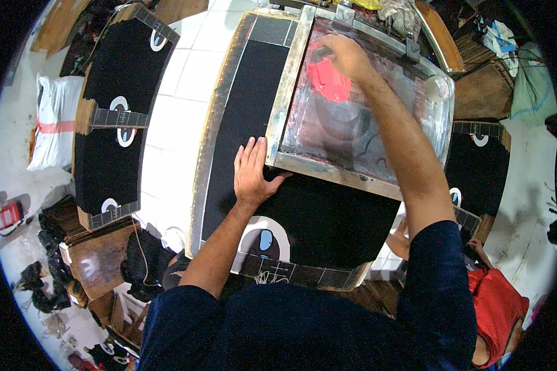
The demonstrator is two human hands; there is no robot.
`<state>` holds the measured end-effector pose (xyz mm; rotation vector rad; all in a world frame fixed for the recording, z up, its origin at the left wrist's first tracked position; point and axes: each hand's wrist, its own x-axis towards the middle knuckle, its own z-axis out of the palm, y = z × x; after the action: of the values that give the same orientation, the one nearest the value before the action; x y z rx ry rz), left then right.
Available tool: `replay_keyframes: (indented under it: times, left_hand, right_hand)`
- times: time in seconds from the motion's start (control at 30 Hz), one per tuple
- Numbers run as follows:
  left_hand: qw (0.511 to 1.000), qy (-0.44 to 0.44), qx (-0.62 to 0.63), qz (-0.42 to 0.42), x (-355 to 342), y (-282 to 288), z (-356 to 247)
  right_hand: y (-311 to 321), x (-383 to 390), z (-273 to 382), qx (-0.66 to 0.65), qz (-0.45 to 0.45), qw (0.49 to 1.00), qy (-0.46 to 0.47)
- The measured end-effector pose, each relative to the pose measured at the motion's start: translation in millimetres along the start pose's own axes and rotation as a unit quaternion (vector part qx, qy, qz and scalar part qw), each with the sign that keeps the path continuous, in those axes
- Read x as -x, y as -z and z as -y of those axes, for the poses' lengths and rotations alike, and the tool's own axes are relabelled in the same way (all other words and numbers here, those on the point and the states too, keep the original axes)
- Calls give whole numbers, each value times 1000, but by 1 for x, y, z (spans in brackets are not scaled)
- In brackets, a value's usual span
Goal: The person uses a squeegee to apply red ink through a screen printing frame onto a black t-shirt. They repeatedly lift the frame to check the print and reposition the frame for additional passes.
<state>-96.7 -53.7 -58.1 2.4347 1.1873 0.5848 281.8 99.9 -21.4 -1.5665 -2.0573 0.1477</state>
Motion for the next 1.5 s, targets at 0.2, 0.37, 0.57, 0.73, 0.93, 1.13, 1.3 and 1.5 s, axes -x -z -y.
replay_keyframes:
  times: [0.2, 0.37, 0.57, 0.73, 0.93, 1.13, 1.3, 1.5]
  left_hand:
    - [1000, 11, 0, 25, -4, 3, 0]
    - [1000, 6, 1, 19, -4, 4, -1]
    - [1000, 6, -1, 23, -3, 3, 1]
    - [1000, 1, 7, 9, -2, 2, 2]
    - [1000, 5, 17, 11, -1, 1, 3]
    - [1000, 2, 12, 5, -2, 4, 1]
    - [996, 24, 81, -18, -10, -3, 2]
    - [980, -10, 191, -51, -6, -12, 6]
  right_hand:
    - [35, 35, 12, 86, 154, 982, 72]
    - [19, 19, 8, 125, -17, 992, -18]
    - [5, 37, 18, 146, 29, 987, -62]
    - [29, 58, 31, 133, 103, 981, -93]
    - [0, -5, -2, 176, -24, 978, -107]
    - [12, 46, 36, 178, 58, 975, -123]
    - [22, 85, 71, 170, 25, 980, -103]
    - [35, 56, 43, 61, 27, 991, -119]
